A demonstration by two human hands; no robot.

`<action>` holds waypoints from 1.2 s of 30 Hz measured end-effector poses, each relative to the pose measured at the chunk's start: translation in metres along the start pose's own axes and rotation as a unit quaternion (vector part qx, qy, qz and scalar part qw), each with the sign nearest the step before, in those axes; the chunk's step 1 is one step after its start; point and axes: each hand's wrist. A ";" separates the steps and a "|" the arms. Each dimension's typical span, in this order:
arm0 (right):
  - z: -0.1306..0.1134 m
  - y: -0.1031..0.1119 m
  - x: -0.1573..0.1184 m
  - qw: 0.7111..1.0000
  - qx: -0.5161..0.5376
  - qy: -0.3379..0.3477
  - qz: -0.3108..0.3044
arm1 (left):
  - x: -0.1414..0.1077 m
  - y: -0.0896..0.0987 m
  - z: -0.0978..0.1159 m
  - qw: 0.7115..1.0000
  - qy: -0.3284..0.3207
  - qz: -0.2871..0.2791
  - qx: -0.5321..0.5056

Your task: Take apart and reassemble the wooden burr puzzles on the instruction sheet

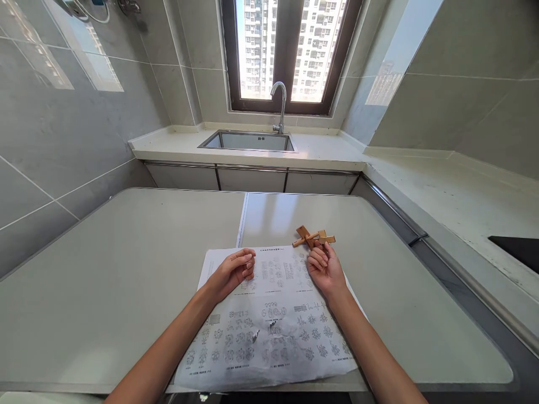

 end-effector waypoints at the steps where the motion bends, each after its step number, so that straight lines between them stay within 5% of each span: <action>1: 0.000 -0.001 -0.001 1.000 -0.007 0.006 0.002 | 0.000 0.001 0.000 1.000 0.000 0.000 0.000; 12: 0.009 -0.029 -0.024 0.978 -0.158 0.135 0.011 | 0.002 0.002 -0.002 1.000 0.003 -0.003 -0.002; 15: 0.018 -0.036 -0.036 0.911 -0.358 0.202 -0.027 | 0.003 0.005 -0.005 1.000 0.006 -0.010 0.003; 21: 0.042 -0.038 -0.057 0.682 -0.645 0.254 -0.235 | 0.001 0.004 -0.011 0.997 -0.027 -0.016 0.067; 26: 0.054 -0.037 -0.068 0.600 -0.682 0.216 -0.358 | -0.007 -0.005 -0.008 0.983 -0.050 -0.081 0.155; 30: 0.057 -0.037 -0.071 0.590 -0.680 0.214 -0.379 | -0.009 -0.006 -0.005 0.965 -0.061 -0.147 0.209; 36: 0.058 -0.038 -0.073 0.632 -0.664 0.179 -0.356 | -0.009 -0.006 -0.007 0.966 -0.036 -0.142 0.211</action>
Point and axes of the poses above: each hand's wrist, its own x-axis towards the middle knuckle, its own y-axis out of the back of the hand, z = x × y, and after that the axes turned 7 degrees about y, right-handed
